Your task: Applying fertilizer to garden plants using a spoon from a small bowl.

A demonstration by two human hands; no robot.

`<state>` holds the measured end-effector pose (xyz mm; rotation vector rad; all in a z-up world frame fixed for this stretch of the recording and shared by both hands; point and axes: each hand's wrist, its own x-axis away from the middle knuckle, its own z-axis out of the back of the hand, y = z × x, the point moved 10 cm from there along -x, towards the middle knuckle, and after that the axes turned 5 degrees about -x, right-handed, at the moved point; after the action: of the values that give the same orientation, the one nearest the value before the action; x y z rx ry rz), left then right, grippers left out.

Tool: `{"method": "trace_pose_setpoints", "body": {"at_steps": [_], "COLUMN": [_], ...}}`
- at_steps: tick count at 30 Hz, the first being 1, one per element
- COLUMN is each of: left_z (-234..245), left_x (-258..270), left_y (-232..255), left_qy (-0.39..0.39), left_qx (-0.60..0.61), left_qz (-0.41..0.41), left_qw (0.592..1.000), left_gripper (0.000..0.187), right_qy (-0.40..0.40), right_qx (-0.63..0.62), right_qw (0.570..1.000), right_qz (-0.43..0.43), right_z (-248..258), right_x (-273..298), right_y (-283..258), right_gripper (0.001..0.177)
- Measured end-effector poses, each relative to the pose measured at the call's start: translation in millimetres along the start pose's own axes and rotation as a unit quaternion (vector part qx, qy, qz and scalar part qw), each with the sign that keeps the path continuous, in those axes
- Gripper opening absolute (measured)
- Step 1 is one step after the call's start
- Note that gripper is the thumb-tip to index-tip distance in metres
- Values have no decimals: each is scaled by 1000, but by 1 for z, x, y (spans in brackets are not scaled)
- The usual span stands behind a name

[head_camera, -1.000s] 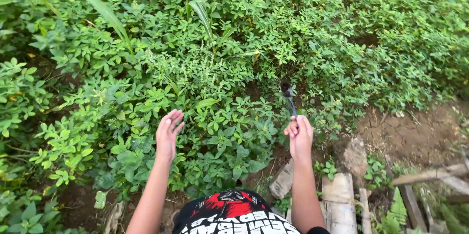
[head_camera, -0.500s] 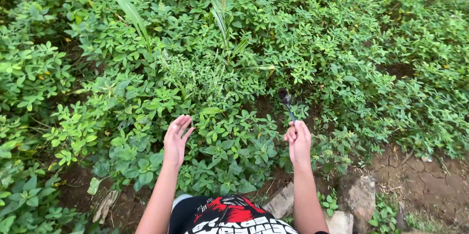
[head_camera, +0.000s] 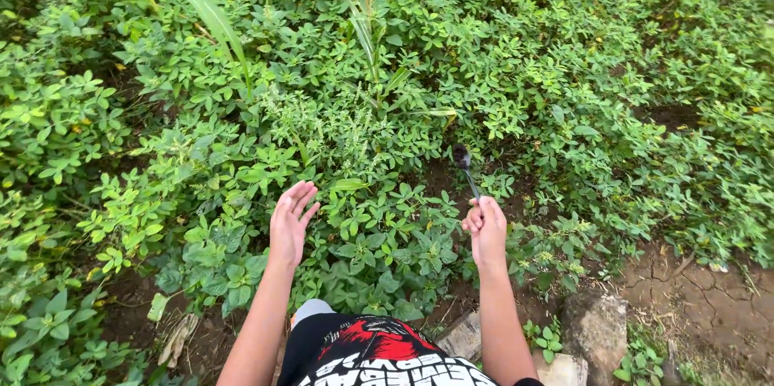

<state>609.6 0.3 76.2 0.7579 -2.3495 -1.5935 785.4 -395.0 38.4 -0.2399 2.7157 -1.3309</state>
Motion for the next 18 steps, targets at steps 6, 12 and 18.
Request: {"method": "trace_pose_setpoints", "body": {"at_steps": [6,12,18], "left_z": [-18,-12,16], "left_x": [-28,-55,-68], "left_y": [-16,1,16], "left_qy": [-45,-79,-79], "left_qx": [1,3,-39], "left_qz": [32,34,39], "left_qw": [998,996,995], "left_gripper": [54,52,50], "right_qy": [43,88,76], "right_qx": [2,-3,-11], "right_qw": [999,996,997], "right_qz": [2,25,31], "right_z": [12,12,-32], "right_x": [6,13,12], "right_y": [-3,10,20], "right_gripper": [23,27,22]}}
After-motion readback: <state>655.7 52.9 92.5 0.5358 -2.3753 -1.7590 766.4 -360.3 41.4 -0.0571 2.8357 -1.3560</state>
